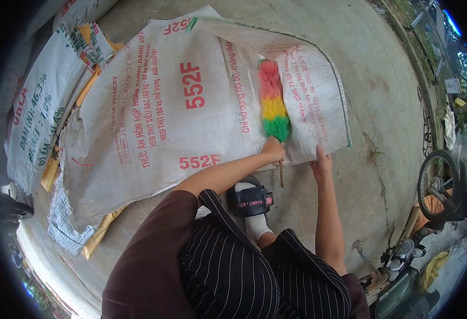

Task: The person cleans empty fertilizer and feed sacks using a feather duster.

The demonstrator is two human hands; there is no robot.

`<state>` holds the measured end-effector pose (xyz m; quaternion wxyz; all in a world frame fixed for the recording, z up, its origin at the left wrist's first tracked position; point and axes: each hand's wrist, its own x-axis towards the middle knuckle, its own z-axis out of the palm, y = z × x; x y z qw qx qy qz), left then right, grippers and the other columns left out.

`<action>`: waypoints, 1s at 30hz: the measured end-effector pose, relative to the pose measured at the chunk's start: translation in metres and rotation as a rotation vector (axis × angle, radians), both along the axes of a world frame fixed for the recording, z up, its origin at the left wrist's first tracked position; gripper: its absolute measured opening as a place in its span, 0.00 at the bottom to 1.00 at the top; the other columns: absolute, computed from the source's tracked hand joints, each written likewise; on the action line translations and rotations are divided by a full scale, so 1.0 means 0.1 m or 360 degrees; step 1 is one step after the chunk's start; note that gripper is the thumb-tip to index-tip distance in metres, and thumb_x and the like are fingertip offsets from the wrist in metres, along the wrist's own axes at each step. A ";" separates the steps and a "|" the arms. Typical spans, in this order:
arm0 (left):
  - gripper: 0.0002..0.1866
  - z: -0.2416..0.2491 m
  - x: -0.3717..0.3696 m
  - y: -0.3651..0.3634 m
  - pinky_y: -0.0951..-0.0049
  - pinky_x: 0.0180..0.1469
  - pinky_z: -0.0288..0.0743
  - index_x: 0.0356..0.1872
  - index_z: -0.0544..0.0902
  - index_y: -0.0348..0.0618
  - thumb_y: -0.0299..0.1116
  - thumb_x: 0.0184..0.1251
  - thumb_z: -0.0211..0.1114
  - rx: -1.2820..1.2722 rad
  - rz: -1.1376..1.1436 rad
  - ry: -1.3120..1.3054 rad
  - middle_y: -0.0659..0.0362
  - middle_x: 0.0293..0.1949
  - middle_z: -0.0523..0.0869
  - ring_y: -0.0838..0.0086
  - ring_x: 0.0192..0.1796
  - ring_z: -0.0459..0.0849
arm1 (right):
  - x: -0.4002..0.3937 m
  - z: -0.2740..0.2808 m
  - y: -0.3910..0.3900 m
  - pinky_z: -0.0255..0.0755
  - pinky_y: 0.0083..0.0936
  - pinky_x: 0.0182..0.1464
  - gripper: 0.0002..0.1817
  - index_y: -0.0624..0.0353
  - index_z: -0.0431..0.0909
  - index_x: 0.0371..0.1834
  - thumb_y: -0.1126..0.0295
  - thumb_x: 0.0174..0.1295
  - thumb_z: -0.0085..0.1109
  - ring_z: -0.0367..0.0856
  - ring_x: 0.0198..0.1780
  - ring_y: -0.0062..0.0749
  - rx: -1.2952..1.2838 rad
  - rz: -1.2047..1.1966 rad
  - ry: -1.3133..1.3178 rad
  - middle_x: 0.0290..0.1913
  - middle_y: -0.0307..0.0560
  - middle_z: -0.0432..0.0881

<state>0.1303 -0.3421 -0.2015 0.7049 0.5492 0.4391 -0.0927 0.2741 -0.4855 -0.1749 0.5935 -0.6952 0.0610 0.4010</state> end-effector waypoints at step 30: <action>0.27 0.02 -1.78 0.86 0.65 0.53 0.71 0.60 0.62 0.35 0.32 0.58 0.52 -0.1061 0.0542 -0.0544 0.46 0.51 0.75 0.63 0.52 0.76 | -1.13 -0.01 -0.30 0.49 0.15 0.14 0.17 0.57 0.75 0.27 0.57 0.66 0.44 0.56 0.13 0.13 -0.0505 0.0909 -0.0136 0.12 0.29 0.60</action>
